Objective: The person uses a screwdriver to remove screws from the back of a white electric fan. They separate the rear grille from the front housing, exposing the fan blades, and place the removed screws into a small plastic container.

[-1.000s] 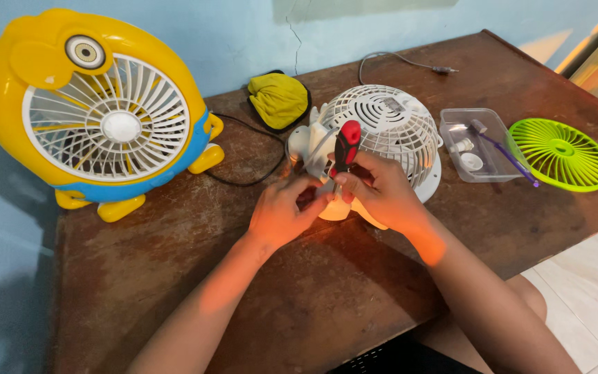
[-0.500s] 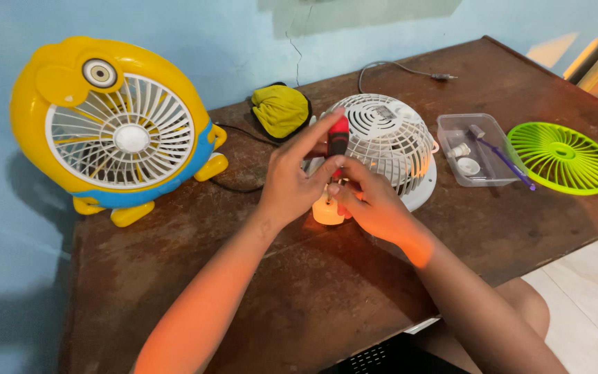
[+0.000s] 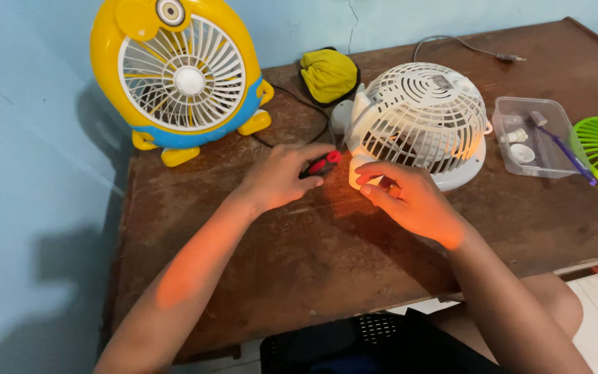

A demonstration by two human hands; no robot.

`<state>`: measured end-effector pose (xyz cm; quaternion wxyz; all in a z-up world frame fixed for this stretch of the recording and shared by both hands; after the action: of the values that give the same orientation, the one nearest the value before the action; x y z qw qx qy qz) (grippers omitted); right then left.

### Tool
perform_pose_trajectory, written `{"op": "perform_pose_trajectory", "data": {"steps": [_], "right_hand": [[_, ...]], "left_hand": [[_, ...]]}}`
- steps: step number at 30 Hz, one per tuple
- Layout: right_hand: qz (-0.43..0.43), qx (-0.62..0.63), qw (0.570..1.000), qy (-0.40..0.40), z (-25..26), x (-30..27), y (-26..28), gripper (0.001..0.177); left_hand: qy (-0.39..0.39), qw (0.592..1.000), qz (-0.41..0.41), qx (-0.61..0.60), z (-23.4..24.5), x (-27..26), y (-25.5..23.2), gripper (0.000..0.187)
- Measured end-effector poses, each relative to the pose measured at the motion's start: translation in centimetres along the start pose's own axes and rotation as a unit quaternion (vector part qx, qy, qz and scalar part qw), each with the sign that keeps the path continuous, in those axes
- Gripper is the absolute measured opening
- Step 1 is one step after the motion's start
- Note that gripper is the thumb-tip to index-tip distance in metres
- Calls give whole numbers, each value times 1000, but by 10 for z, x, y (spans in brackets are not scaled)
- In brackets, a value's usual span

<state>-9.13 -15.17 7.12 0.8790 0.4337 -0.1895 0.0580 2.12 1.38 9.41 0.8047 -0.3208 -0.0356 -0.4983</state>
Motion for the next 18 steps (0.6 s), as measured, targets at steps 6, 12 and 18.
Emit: {"op": "perform_pose_trajectory", "data": {"steps": [6, 12, 18], "right_hand": [[-10, -23, 999, -40, 18, -11, 8, 21], [-20, -49, 982, -183, 79, -45, -22, 17], [-113, 37, 937, -328, 137, -74, -102, 42]], "left_hand": [[112, 985, 38, 128, -25, -14, 21, 57], [30, 993, -18, 109, -32, 3, -12, 55], [-143, 966, -171, 130, -51, 35, -82, 43]]}}
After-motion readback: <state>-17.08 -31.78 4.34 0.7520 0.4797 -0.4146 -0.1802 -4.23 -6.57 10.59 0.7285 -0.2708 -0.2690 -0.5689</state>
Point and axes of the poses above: each hand's wrist, its own x-axis towards the middle knuckle, its own z-axis out of the back of the hand, y = z × x, the point moved 7 cm from there along x, towards the middle knuckle, and after that the axes turned 3 degrees about -y, right-handed, at the moved point
